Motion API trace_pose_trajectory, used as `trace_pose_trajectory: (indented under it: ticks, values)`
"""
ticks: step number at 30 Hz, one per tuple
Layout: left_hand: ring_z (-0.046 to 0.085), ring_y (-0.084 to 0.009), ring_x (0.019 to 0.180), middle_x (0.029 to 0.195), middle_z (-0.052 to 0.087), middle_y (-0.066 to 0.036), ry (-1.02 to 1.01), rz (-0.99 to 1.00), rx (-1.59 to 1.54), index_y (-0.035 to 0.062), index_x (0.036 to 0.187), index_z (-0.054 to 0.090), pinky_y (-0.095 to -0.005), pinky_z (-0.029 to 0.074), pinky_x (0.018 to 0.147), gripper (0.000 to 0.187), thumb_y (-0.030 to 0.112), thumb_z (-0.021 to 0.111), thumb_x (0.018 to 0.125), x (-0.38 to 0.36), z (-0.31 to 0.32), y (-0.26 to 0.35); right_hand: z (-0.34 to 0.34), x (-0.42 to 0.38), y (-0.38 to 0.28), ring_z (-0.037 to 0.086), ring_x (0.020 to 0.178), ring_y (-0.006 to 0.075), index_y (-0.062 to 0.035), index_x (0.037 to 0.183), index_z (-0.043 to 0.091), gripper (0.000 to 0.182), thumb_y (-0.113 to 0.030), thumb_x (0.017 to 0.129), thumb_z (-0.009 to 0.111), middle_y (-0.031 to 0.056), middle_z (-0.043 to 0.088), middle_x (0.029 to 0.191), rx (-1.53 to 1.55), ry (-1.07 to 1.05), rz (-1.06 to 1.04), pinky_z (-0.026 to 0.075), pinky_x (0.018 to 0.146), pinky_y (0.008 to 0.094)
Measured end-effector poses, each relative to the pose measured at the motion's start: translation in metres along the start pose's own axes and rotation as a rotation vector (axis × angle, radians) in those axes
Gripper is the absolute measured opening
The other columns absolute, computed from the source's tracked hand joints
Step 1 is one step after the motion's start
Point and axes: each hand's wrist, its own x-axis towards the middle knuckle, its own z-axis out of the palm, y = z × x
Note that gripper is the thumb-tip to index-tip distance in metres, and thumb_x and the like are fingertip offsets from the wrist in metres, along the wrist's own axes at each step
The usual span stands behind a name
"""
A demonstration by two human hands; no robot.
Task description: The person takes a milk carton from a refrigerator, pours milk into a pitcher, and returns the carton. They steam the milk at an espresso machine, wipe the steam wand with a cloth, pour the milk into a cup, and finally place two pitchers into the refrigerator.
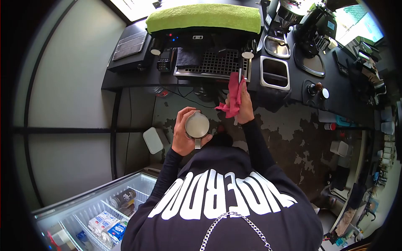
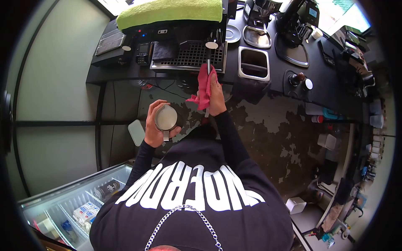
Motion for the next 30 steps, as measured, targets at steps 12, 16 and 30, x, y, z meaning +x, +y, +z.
trace_pose_trajectory:
  ticks: [12,16,30]
  values:
    - [0.058,-0.0354,0.124,0.149,0.044,-0.023,0.042,0.134,-0.019,0.0010,0.132,0.055,-0.0440,0.052,0.100,0.081,0.027,0.094,0.066,-0.040,0.002,0.038,-0.144,-0.176,0.056,0.072,0.095,0.0171,-0.0097,0.137,0.056,0.058,-0.056,0.108,0.038,0.0065,0.071,0.113,0.029,0.332,0.182,0.059,0.074,0.0333]
    - [0.058,-0.0322,0.123,0.150,0.043,-0.022,0.007,0.173,-0.150,0.0017,0.135,0.053,-0.0420,0.052,0.100,0.082,0.030,0.094,0.069,-0.051,0.015,0.041,-0.111,-0.214,-0.038,0.061,0.124,0.0248,-0.0120,0.140,0.054,0.061,-0.060,0.105,0.041,0.0091,0.064,0.133,0.270,0.318,-0.097,0.052,0.101,0.0467]
    - [0.059,-0.0330,0.123,0.151,0.044,-0.022,0.082,0.174,-0.089,0.0016,0.136,0.055,-0.0427,0.052,0.099,0.085,0.048,0.089,0.073,-0.054,-0.004,0.041,-0.128,-0.180,0.019,0.055,0.130,0.0288,-0.0078,0.141,0.052,0.048,-0.038,0.109,0.033,0.0097,0.058,0.142,0.591,0.124,-0.100,0.040,0.114,0.0527]
